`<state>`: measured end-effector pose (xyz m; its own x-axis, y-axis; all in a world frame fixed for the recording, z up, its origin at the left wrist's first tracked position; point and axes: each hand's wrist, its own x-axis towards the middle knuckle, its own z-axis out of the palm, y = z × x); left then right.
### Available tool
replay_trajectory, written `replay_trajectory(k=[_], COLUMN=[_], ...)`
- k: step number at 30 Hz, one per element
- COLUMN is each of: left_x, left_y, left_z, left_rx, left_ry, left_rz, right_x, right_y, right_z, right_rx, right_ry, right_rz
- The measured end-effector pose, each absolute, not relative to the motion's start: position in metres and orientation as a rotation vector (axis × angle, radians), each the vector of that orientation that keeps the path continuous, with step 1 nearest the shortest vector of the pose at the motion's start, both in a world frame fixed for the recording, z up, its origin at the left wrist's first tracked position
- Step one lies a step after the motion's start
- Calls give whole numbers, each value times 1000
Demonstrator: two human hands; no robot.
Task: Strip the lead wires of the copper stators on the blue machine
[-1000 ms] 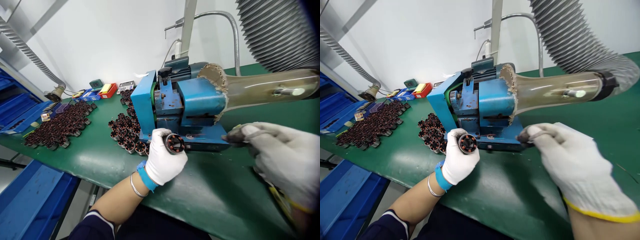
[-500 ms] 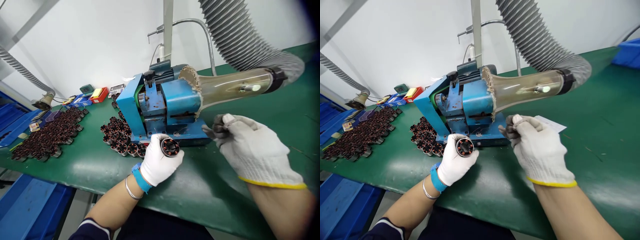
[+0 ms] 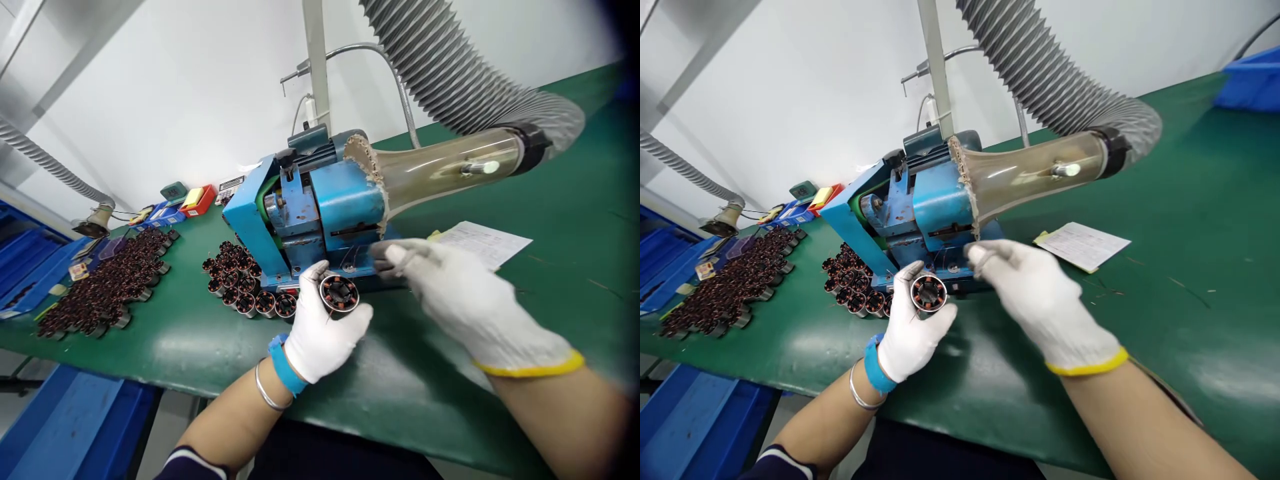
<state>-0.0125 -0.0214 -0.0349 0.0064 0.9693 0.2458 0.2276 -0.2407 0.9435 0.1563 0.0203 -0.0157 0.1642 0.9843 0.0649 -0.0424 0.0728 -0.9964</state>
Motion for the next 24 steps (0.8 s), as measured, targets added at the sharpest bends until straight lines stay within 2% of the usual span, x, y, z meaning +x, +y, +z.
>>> replay_trajectory(k=[5,12,24], left_x=[-3,10,10], left_y=[-15,5,18], left_z=[-37,-21,-12], left_rx=[1397,1423,1698], left_ry=[1139,1163,1240], left_rz=[1307,1398,1341], right_x=[120,111,112], right_y=[4,14,21], right_z=[-21,-22,-17], right_rx=[-1021,-999,-895], right_ry=[-1147,-978,-894], right_rz=[1239,1198,1198])
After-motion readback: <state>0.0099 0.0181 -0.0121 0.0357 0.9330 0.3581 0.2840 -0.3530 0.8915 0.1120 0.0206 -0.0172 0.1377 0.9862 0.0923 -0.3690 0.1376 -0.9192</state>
